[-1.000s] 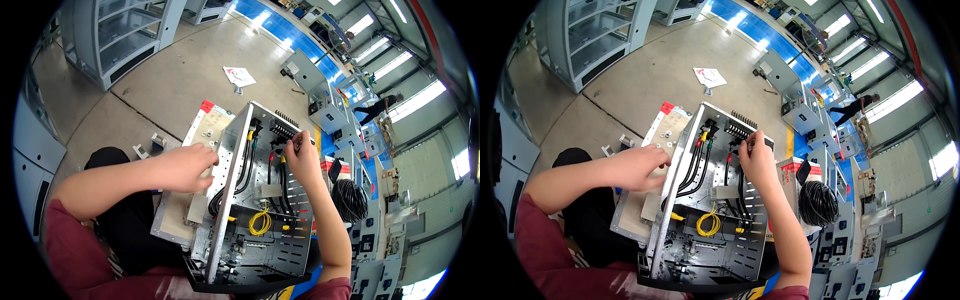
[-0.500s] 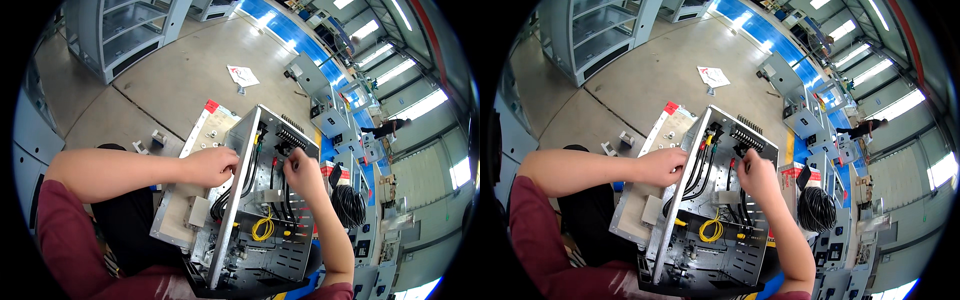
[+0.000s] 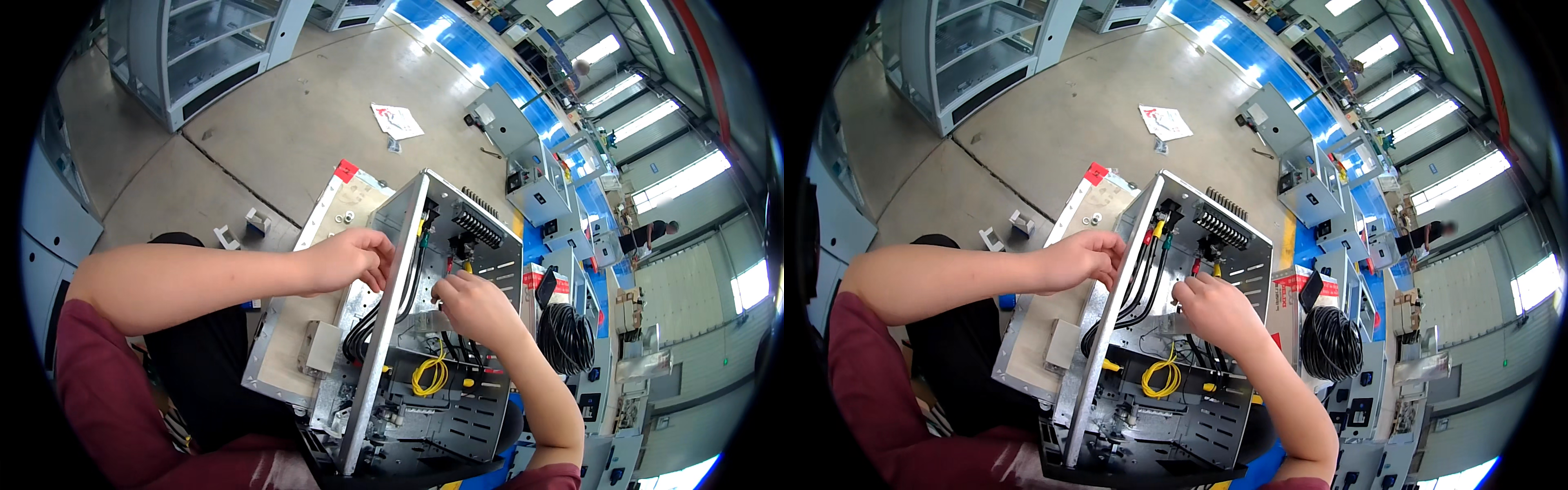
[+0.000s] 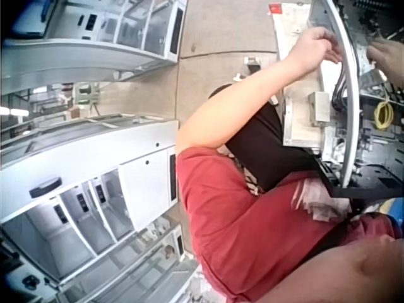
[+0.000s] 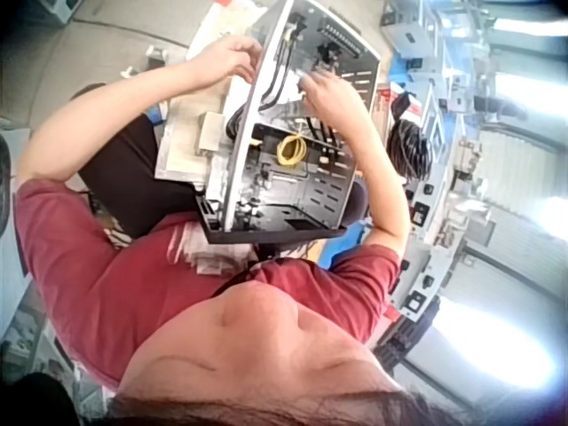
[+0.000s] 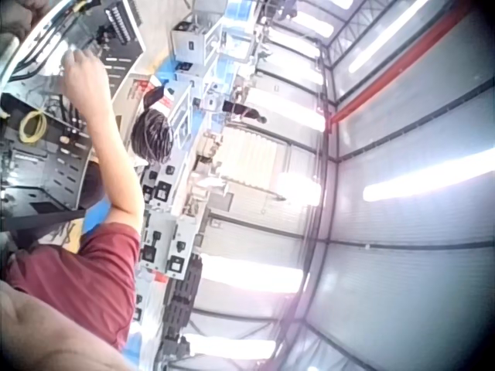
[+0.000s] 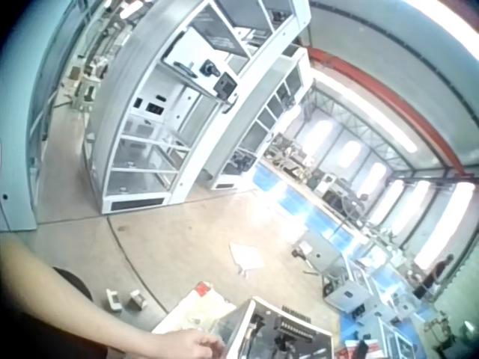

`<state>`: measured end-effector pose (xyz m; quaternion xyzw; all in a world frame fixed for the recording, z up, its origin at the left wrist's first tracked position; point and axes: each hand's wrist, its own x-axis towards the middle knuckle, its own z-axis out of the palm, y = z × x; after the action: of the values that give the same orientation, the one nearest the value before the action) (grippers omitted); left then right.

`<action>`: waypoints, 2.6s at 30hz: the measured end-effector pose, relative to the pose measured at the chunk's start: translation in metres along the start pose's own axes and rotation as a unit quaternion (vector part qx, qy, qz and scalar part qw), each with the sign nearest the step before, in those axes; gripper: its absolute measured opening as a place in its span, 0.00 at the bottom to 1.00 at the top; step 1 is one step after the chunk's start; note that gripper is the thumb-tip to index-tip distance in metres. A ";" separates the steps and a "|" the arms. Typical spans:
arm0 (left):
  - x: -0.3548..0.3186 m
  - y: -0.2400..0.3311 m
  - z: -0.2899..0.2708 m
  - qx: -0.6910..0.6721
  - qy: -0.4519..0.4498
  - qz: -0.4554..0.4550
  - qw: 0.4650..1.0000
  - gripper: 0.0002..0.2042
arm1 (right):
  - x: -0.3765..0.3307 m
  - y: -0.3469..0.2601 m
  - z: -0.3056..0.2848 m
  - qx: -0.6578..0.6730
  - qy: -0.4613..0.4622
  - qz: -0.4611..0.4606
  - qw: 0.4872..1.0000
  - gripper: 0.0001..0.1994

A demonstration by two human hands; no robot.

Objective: The person unpacks a small metal electrical component and installs it into an open electrical cabinet. They connect yellow and black cables to the component and use a wrench to tighten connections inside the cabinet.

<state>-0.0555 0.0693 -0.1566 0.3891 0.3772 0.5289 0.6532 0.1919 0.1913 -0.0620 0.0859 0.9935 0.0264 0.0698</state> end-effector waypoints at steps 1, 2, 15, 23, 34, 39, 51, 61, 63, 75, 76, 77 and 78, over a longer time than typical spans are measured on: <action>-0.001 0.000 0.003 -0.064 -0.009 -0.014 0.998 0.13 | 0.000 -0.001 -0.002 0.026 0.026 0.005 0.999 0.09; -0.002 0.001 0.008 -0.079 -0.015 -0.026 0.996 0.13 | -0.001 -0.001 -0.003 0.052 0.052 0.012 0.997 0.09; 0.025 0.010 0.032 -0.343 -0.051 -0.024 0.938 0.22 | -0.021 0.033 0.003 0.463 0.489 0.126 0.729 0.11; 0.032 0.033 0.019 -0.163 0.096 -0.062 0.980 0.17 | -0.022 0.033 0.005 0.463 0.530 0.117 0.701 0.11; 0.090 0.028 0.143 0.451 -0.014 -0.117 0.885 0.21 | -0.021 0.049 0.008 0.390 0.558 0.189 0.708 0.10; 0.164 -0.021 0.120 0.276 0.108 -0.257 0.920 0.06 | -0.032 0.024 -0.014 0.299 0.447 0.245 0.807 0.12; 0.172 -0.018 0.112 0.188 0.116 -0.271 0.937 0.14 | -0.026 0.038 -0.004 0.213 0.271 0.256 0.903 0.13; 0.108 0.025 0.135 0.236 0.103 -0.317 0.913 0.21 | -0.018 0.046 0.001 0.197 0.230 0.268 0.915 0.13; 0.097 0.026 0.137 0.286 0.057 -0.308 0.905 0.18 | -0.015 0.045 -0.003 0.204 0.230 0.259 0.916 0.13; 0.139 -0.034 0.163 0.295 0.176 -0.288 0.894 0.33 | -0.009 0.044 -0.005 0.227 0.237 0.232 0.916 0.12; 0.144 -0.041 0.161 0.284 0.195 -0.287 0.894 0.34 | -0.009 0.044 -0.005 0.229 0.244 0.228 0.914 0.12; 0.147 -0.046 0.158 0.273 0.215 -0.286 0.893 0.35 | -0.007 0.044 -0.005 0.236 0.243 0.235 0.911 0.12; 0.148 -0.054 0.156 0.300 0.215 -0.268 0.890 0.35 | -0.005 0.044 -0.007 0.225 0.234 0.243 0.914 0.11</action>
<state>0.1301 0.1906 -0.1531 0.3276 0.7388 0.2663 0.5253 0.2031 0.2332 -0.0519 0.3294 0.9097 -0.1624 -0.1939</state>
